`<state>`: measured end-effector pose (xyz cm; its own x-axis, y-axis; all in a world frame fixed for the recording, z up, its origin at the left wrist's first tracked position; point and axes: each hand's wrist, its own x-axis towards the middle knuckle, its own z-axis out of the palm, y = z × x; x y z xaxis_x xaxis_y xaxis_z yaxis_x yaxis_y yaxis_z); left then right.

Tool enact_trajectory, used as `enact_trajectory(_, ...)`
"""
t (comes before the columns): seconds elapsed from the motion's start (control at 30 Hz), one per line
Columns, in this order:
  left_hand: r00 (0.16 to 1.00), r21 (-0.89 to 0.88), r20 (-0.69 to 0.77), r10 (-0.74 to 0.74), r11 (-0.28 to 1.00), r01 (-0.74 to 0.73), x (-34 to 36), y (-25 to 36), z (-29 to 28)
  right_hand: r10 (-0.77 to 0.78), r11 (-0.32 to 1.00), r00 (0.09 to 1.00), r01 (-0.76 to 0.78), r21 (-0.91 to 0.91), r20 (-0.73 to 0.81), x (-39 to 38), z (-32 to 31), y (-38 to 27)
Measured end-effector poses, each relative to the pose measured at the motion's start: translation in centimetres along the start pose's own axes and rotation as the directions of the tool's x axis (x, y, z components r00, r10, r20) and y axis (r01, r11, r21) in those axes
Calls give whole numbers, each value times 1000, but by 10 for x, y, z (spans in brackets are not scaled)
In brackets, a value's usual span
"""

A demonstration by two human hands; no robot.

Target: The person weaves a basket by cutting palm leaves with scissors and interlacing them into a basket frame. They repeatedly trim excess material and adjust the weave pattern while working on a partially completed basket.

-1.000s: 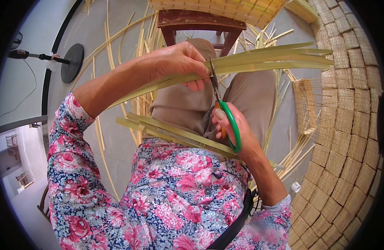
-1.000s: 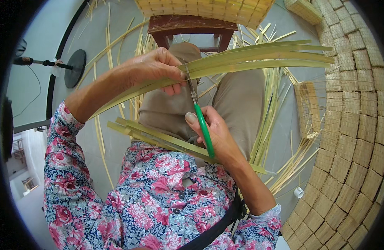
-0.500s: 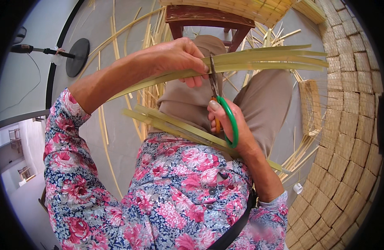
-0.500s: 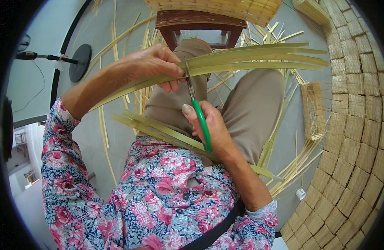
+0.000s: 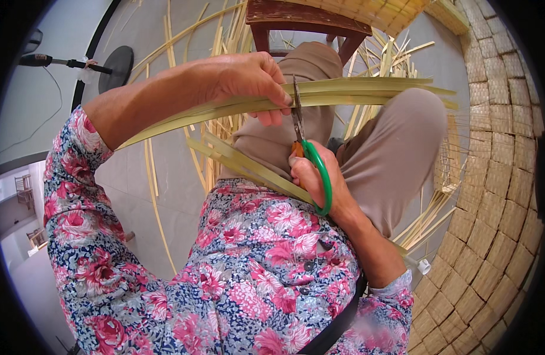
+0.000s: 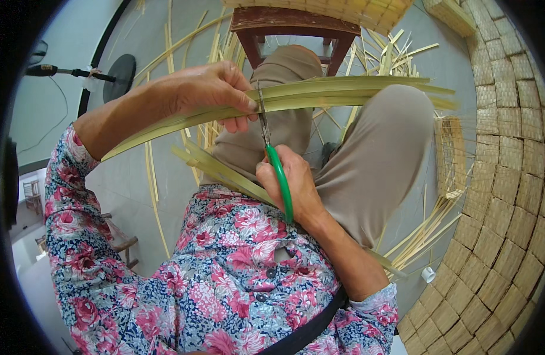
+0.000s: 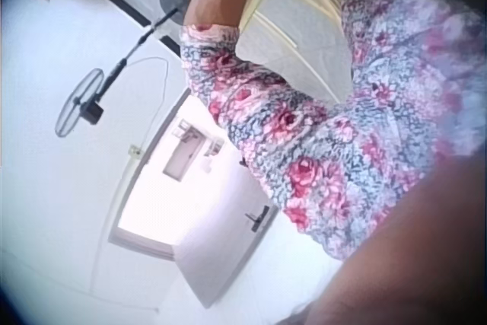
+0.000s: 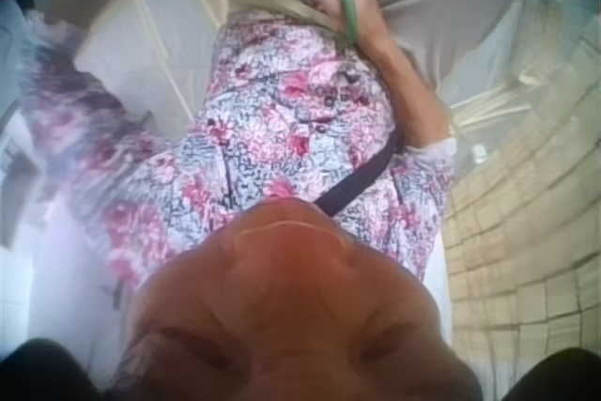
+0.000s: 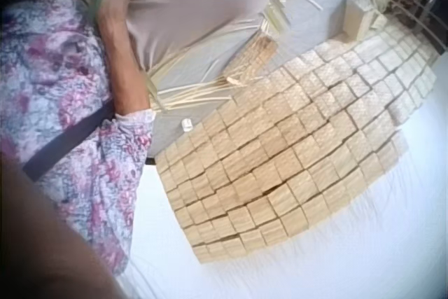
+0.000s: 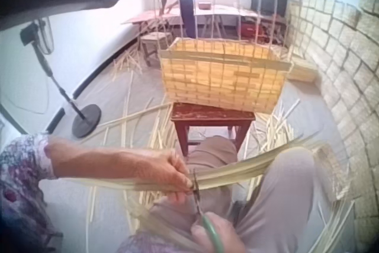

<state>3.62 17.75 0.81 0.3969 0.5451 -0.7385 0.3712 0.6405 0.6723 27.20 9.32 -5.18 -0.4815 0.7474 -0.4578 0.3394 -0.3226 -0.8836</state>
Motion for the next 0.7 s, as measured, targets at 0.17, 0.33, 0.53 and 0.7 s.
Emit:
enact_trajectory(0.17,994,-72,5,-106,992,106,-39,-10,-16,-56,995,997,60,-82,52,-5,32,-21)
enact_trajectory(0.33,993,-147,59,-106,983,113,-29,-30,-17,-78,994,996,80,-71,36,-3,36,-8)
enact_trajectory(0.53,992,-181,58,-115,976,124,-21,-42,-22,-165,984,986,166,-64,19,7,38,6)
enact_trajectory(0.7,992,-190,74,-102,975,114,-21,-40,-15,22,998,978,-33,51,205,3,18,-17)
